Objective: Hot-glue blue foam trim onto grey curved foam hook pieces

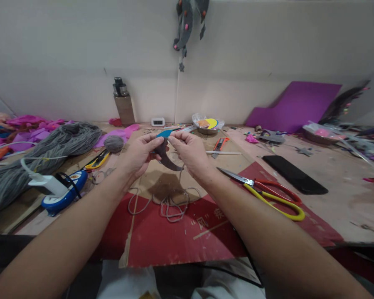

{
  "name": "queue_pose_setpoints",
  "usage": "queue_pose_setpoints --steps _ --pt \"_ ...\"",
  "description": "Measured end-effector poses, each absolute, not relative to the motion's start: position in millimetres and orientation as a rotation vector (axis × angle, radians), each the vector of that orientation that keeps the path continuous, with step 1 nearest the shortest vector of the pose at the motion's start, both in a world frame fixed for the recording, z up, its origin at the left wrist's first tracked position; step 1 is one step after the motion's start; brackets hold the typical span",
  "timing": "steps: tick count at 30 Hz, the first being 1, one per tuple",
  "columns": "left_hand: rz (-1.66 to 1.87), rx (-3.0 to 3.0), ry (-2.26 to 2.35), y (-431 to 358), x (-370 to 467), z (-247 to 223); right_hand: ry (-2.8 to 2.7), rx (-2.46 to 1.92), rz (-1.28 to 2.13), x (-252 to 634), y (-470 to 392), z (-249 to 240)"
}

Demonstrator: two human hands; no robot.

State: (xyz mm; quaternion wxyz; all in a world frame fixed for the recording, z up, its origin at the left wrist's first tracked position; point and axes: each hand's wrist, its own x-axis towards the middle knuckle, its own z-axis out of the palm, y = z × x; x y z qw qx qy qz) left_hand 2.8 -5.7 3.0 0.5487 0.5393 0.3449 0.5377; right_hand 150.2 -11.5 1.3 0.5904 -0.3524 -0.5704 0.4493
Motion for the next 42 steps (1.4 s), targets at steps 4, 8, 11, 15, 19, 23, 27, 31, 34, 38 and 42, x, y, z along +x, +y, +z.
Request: queue_pose_setpoints --steps 4,8,11,15,19,23,27,31,34,38,42 --pt "1.237 1.26 0.864 -6.4 3.2 3.4 -1.338 -0.831 1.016 150.8 -11.3 1.6" --pt "1.226 1.247 0.856 -7.1 4.3 3.2 -1.317 -0.763 0.998 149.9 -8.4 -0.2" --pt "1.235 1.218 0.833 -6.3 4.6 2.6 -1.304 -0.737 1.009 148.3 -6.5 -2.6" --pt "1.249 1.155 0.822 -4.9 5.0 1.3 -1.314 -0.784 1.023 147.8 -7.1 -3.9" --pt "1.234 1.109 0.775 -3.1 4.1 0.5 -1.349 -0.787 1.042 149.7 -9.6 -2.4" --pt "1.198 1.129 0.756 -4.4 4.4 1.5 -1.348 -0.76 1.073 151.2 -10.8 -0.7" --pt "1.288 1.247 0.893 -8.0 6.6 2.0 -1.368 -0.812 0.983 152.3 -11.0 0.4" --pt "1.401 1.318 1.075 -8.1 7.1 -1.7 -1.467 -0.879 0.754 153.2 -10.4 -2.6" --pt "1.3 1.335 0.968 -7.8 8.6 -4.7 -1.56 -0.902 0.593 154.0 -9.1 -8.1" --pt "1.239 1.276 0.847 -10.9 13.2 -2.4 -1.726 -0.968 0.322 156.3 -7.6 -13.8" --pt "1.215 1.188 0.776 -12.5 14.3 1.8 -1.818 -1.0 0.129 158.0 -7.1 -14.8"
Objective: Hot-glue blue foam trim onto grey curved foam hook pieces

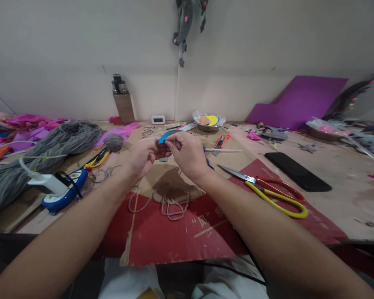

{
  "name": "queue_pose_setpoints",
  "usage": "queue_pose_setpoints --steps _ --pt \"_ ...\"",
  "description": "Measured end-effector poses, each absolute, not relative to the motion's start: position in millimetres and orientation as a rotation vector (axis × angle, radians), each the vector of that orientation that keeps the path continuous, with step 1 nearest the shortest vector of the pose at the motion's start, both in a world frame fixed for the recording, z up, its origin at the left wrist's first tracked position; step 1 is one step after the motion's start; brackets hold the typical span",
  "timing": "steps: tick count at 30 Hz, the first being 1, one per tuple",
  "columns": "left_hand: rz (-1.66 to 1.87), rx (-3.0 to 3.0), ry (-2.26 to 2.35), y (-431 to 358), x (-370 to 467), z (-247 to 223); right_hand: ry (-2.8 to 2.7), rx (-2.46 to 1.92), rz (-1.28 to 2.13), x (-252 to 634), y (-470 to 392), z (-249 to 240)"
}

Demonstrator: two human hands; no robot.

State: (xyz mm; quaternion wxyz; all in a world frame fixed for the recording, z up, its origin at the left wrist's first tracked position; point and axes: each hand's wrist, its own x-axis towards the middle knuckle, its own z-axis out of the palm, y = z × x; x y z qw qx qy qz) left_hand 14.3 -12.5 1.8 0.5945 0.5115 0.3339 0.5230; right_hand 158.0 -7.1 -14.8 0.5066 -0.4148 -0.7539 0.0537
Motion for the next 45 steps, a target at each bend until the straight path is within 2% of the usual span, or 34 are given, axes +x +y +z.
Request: queue_pose_setpoints --steps 9,21,30,37,45 --pt "1.218 1.289 0.873 0.5 4.5 -10.7 -1.848 -0.994 0.185 157.8 -9.6 -12.1" --pt "1.537 1.291 1.17 23.4 -22.4 -3.0 -1.831 -1.049 0.517 166.4 -8.8 2.3" --pt "1.713 0.978 1.116 33.2 -42.1 1.0 -1.625 -1.076 0.647 186.3 -9.7 23.7" --pt "1.773 0.777 1.019 38.5 -48.4 3.8 -1.296 -0.848 1.023 197.7 -8.9 32.5" --pt "1.843 0.421 0.929 43.8 -59.8 12.6 -1.2 -0.706 1.062 217.4 -18.2 52.5"
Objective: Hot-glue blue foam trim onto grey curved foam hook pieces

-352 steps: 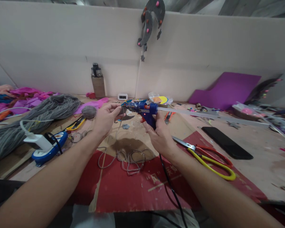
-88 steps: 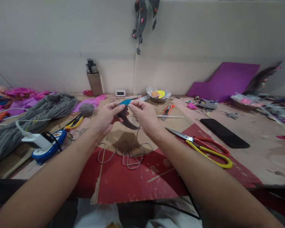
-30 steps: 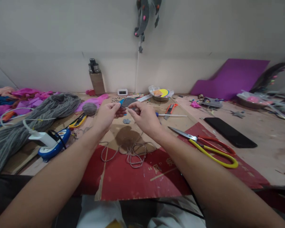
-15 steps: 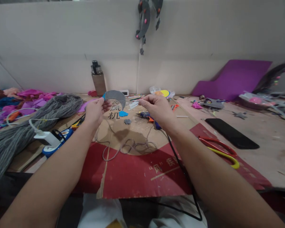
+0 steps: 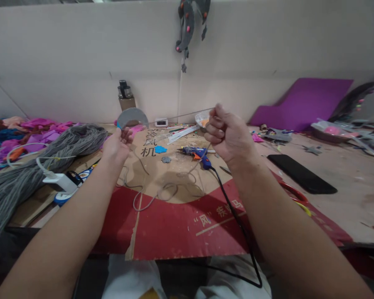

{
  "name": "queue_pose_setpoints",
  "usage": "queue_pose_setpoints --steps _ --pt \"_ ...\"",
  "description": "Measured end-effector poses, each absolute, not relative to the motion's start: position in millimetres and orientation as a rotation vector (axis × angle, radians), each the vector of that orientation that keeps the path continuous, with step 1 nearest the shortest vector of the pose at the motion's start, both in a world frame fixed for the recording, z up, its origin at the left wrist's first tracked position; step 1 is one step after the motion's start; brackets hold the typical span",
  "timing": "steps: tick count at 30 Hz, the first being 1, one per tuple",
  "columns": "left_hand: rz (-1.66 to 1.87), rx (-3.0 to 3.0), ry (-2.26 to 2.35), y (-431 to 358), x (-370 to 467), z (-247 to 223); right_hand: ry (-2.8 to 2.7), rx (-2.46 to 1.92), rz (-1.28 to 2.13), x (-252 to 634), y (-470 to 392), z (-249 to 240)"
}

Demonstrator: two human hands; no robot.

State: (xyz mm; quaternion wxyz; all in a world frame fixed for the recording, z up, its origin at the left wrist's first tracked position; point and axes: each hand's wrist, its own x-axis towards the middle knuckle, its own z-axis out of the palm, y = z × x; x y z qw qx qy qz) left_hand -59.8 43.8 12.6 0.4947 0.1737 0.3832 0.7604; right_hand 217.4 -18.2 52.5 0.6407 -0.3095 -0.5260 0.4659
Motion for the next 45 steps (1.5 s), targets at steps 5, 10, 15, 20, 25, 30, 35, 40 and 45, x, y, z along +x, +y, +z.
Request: queue_pose_setpoints --steps 5,10,15,20,25,30,35,40,45 --pt "1.84 0.492 0.891 43.0 -58.1 10.9 -1.365 -0.825 0.937 224.9 -8.3 43.9" --pt "1.714 0.891 0.893 29.9 -31.2 6.4 -1.622 -1.152 0.525 203.3 4.5 15.0" --pt "1.527 1.193 0.883 15.1 -9.8 -1.1 -1.601 -1.027 0.742 184.3 0.8 5.6" --pt "1.336 1.347 0.835 7.5 -6.1 -2.7 -1.543 -0.945 0.955 180.5 0.6 1.8" --pt "1.259 1.335 0.81 7.8 -9.9 1.1 -1.435 -0.91 1.032 182.8 2.8 1.7" --pt "1.28 1.37 0.802 6.8 -9.2 3.4 -1.491 -0.892 1.061 187.5 -1.8 7.3" --pt "1.259 1.472 0.856 3.0 -3.6 2.7 -1.525 -0.838 0.971 187.8 -3.4 9.0" --pt "1.17 1.537 0.849 -1.0 0.3 3.8 -1.579 -0.813 0.99 188.3 -3.9 8.6" --pt "1.128 1.532 0.804 -4.9 0.8 7.6 -1.626 -0.737 1.132 193.2 -5.8 11.4"
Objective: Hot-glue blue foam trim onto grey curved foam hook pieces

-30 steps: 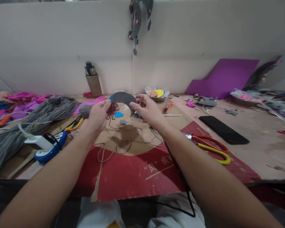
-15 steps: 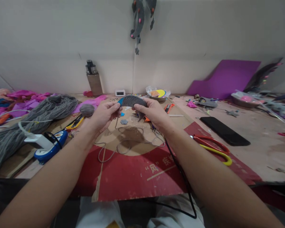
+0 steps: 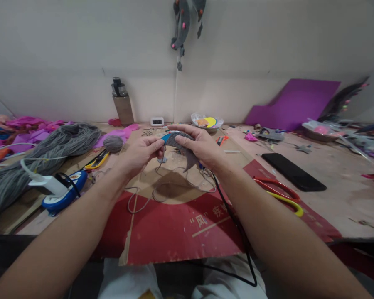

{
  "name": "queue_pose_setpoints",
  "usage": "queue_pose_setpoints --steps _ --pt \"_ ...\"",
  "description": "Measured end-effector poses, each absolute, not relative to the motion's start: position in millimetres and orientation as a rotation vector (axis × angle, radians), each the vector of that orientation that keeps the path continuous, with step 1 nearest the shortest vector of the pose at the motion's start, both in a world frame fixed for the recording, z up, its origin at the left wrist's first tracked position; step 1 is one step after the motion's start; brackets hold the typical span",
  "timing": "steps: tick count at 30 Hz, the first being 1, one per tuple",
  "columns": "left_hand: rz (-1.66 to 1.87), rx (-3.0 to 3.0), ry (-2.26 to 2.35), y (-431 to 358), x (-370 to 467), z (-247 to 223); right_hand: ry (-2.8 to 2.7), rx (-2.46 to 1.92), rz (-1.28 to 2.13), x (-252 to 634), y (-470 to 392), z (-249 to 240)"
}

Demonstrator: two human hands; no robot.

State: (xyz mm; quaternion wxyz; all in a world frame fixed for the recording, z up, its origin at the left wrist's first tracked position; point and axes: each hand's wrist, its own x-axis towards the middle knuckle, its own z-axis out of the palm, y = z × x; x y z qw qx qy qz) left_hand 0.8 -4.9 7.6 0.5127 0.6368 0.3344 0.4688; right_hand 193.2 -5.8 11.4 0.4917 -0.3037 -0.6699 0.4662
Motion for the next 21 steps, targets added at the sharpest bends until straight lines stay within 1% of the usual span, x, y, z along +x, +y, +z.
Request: queue_pose_setpoints --steps 8,15,21 --pt "1.075 1.429 0.777 -4.6 -0.8 6.5 -1.546 -0.715 1.205 191.6 -3.4 9.4" --pt "1.124 1.371 0.836 -4.9 -2.0 9.1 -1.523 -0.764 1.205 191.3 -4.5 9.9" --pt "0.986 1.392 0.847 -5.2 -9.0 13.3 -1.626 -0.779 1.219 196.1 -7.8 13.9"
